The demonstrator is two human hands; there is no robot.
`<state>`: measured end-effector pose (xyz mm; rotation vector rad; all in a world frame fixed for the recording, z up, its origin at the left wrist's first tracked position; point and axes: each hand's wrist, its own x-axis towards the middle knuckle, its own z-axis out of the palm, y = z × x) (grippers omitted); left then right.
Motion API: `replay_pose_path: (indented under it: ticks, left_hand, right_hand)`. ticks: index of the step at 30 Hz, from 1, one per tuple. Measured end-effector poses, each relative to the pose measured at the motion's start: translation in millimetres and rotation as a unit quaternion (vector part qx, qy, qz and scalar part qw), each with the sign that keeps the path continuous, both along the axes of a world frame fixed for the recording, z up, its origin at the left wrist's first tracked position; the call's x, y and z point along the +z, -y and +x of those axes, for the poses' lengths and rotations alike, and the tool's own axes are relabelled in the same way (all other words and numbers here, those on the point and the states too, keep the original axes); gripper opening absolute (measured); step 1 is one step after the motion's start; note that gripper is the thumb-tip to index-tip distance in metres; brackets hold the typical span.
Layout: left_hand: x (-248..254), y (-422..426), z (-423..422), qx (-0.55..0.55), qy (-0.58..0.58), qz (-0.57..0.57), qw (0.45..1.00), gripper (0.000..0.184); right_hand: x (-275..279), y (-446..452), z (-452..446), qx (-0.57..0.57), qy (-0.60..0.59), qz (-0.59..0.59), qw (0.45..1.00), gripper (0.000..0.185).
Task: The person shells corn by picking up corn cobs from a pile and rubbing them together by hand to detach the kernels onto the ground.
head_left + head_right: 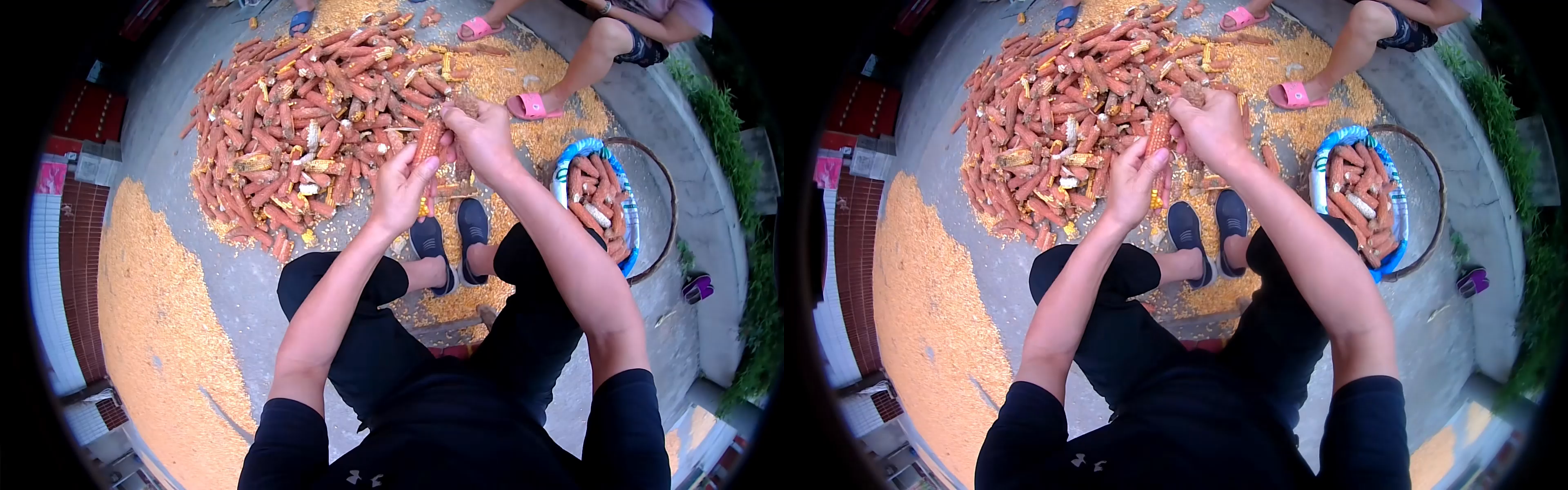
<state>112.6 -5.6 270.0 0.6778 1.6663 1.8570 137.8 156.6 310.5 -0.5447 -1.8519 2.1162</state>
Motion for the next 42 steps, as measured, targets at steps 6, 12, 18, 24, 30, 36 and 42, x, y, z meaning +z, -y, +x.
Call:
replay_pose_path:
  ticks: [6,12,18,24,30,36,42]
  left_hand:
    - [6.8,6.8,-3.8,-0.114,0.253,0.127,0.952,0.040]
    - [3.0,11.4,-11.9,-0.199,0.371,0.245,0.873,0.042]
    - [6.3,5.3,-9.7,-0.065,0.163,0.069,0.982,0.044]
    - [2.8,11.8,-13.7,-0.168,0.307,0.188,0.918,0.041]
    - [-3.5,17.9,-17.6,-0.212,0.364,0.208,0.883,0.044]
    - [-6.2,21.6,-20.2,-0.254,0.421,0.248,0.835,0.050]
    - [-2.8,22.7,-24.2,-0.241,0.386,0.246,0.856,0.047]
  right_hand:
    - [-3.8,2.7,0.2,-0.008,-0.023,-0.048,0.999,0.013]
    - [-4.8,1.2,-1.5,0.003,-0.034,-0.105,0.994,0.014]
    - [-2.3,2.2,-1.8,0.038,-0.017,-0.027,0.999,0.015]
    - [-3.8,1.2,0.0,0.013,-0.021,-0.088,0.996,0.015]
    - [-5.2,-4.1,-0.7,0.007,0.003,-0.044,0.999,0.011]
    - [-2.1,-8.6,1.9,0.043,-0.009,-0.192,0.980,0.013]
    - [9.8,-4.9,7.0,0.064,-0.021,-0.257,0.964,0.020]
